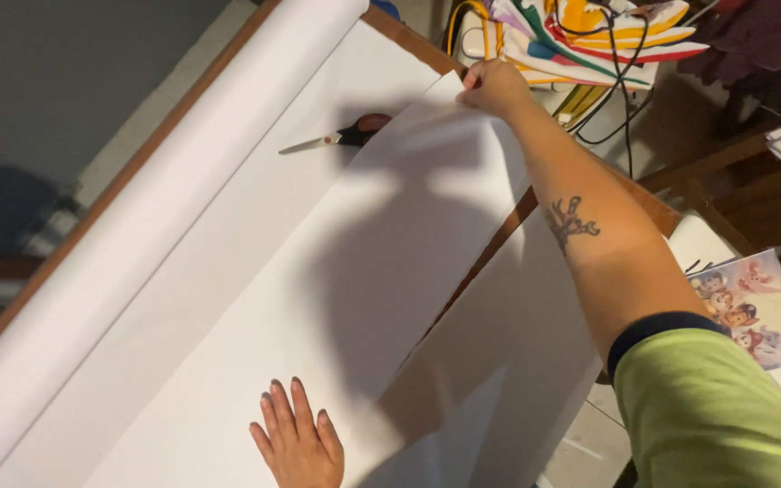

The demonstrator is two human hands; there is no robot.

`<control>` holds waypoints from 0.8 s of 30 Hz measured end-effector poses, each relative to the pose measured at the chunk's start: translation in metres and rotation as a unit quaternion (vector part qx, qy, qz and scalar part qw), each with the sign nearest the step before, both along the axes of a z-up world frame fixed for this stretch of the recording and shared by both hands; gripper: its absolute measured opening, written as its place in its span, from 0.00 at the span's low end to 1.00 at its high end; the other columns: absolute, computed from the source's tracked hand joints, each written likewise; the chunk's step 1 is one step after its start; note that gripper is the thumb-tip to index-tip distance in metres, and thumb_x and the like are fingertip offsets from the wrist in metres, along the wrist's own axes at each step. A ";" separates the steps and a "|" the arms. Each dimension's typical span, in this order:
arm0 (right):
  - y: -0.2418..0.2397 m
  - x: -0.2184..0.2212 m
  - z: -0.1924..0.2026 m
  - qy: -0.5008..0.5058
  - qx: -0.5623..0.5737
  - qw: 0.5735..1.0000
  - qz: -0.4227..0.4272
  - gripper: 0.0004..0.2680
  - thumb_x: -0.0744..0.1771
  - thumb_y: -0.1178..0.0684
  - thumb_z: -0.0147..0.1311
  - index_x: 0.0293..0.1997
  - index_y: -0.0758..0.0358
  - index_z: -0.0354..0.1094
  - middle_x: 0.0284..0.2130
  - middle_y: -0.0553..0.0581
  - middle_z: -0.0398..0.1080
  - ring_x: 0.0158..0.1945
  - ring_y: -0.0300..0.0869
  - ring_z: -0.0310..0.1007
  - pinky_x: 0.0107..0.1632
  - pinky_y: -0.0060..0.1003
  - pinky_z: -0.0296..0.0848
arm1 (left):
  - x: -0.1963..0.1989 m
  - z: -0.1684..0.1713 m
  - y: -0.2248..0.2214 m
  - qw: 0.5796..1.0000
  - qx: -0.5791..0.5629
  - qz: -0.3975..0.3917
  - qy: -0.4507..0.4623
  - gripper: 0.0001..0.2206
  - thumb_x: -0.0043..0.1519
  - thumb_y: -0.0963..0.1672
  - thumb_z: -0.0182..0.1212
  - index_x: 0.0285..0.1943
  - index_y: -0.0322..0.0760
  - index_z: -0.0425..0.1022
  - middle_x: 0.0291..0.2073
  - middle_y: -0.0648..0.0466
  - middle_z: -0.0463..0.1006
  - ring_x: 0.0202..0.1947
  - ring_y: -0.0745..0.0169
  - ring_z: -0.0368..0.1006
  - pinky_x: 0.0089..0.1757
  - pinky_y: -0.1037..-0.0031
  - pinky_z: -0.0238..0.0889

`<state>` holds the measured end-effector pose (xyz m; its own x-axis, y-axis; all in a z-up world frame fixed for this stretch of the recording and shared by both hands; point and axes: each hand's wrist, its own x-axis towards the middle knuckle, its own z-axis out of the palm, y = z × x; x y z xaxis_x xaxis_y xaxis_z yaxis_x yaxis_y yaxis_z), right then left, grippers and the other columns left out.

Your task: Unrolling a large roll of white fabric on a table and cutting a long strip using scissors.

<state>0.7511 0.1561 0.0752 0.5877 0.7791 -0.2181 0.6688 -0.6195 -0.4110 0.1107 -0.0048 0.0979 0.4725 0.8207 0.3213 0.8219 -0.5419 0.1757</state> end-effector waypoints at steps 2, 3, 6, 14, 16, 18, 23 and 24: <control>-0.004 -0.006 0.012 -0.013 -0.007 1.000 0.003 0.07 0.63 0.45 0.68 0.32 0.44 0.72 0.29 0.47 0.73 0.36 0.42 0.72 0.39 0.41 0.69 | -0.002 -0.002 -0.001 1.000 -0.005 0.001 0.006 0.26 0.72 0.50 0.38 0.79 0.40 0.59 0.76 0.43 0.60 0.75 0.42 0.57 0.69 0.46 0.44; -0.006 -0.011 0.023 0.020 -0.013 0.999 -0.028 0.09 0.63 0.41 0.70 0.30 0.45 0.71 0.27 0.46 0.72 0.33 0.39 0.69 0.37 0.38 0.67 | -0.003 -0.005 -0.002 1.000 -0.013 0.005 0.006 0.26 0.72 0.51 0.37 0.79 0.40 0.59 0.76 0.43 0.60 0.75 0.42 0.56 0.69 0.47 0.41; -0.012 -0.025 0.051 0.068 -0.042 0.996 -0.051 0.10 0.62 0.40 0.71 0.28 0.47 0.73 0.26 0.45 0.70 0.31 0.35 0.66 0.35 0.35 0.65 | -0.005 -0.008 -0.005 0.999 -0.037 0.015 0.005 0.26 0.72 0.51 0.36 0.79 0.41 0.57 0.77 0.43 0.59 0.76 0.42 0.55 0.71 0.46 0.37; -0.007 -0.027 0.050 0.111 -0.004 0.990 -0.087 0.12 0.63 0.43 0.72 0.33 0.47 0.67 0.28 0.45 0.69 0.31 0.36 0.64 0.35 0.33 0.64 | -0.004 -0.008 -0.004 0.999 -0.041 0.008 0.002 0.26 0.72 0.51 0.37 0.80 0.42 0.56 0.78 0.44 0.55 0.77 0.44 0.52 0.71 0.44 0.38; 0.001 -0.021 0.029 0.012 -0.029 0.999 -0.044 0.12 0.62 0.43 0.72 0.36 0.47 0.67 0.32 0.48 0.71 0.37 0.43 0.69 0.39 0.40 0.67 | -0.004 -0.006 -0.004 0.999 -0.039 0.010 0.006 0.26 0.72 0.51 0.36 0.80 0.42 0.57 0.77 0.44 0.57 0.77 0.43 0.54 0.71 0.45 0.39; 0.007 -0.022 0.026 0.019 -0.037 0.997 -0.065 0.10 0.61 0.47 0.71 0.36 0.46 0.68 0.34 0.50 0.72 0.38 0.43 0.70 0.38 0.40 0.69 | -0.003 -0.006 -0.004 0.999 -0.041 0.011 0.004 0.26 0.72 0.51 0.36 0.80 0.42 0.57 0.77 0.44 0.57 0.77 0.44 0.53 0.71 0.46 0.38; 0.011 -0.019 0.031 0.025 -0.059 0.996 -0.055 0.07 0.60 0.46 0.72 0.30 0.46 0.74 0.32 0.49 0.75 0.38 0.41 0.73 0.40 0.38 0.72 | -0.006 -0.010 -0.005 0.998 -0.060 0.014 0.003 0.27 0.72 0.51 0.36 0.80 0.43 0.56 0.78 0.45 0.55 0.77 0.43 0.53 0.70 0.42 0.39; 0.010 -0.021 0.039 0.054 -0.046 0.995 -0.068 0.07 0.61 0.50 0.68 0.33 0.46 0.72 0.31 0.49 0.74 0.34 0.39 0.72 0.37 0.36 0.72 | -0.006 -0.010 -0.004 0.998 -0.054 0.011 0.003 0.26 0.72 0.51 0.36 0.80 0.43 0.55 0.78 0.45 0.55 0.77 0.43 0.52 0.70 0.43 0.38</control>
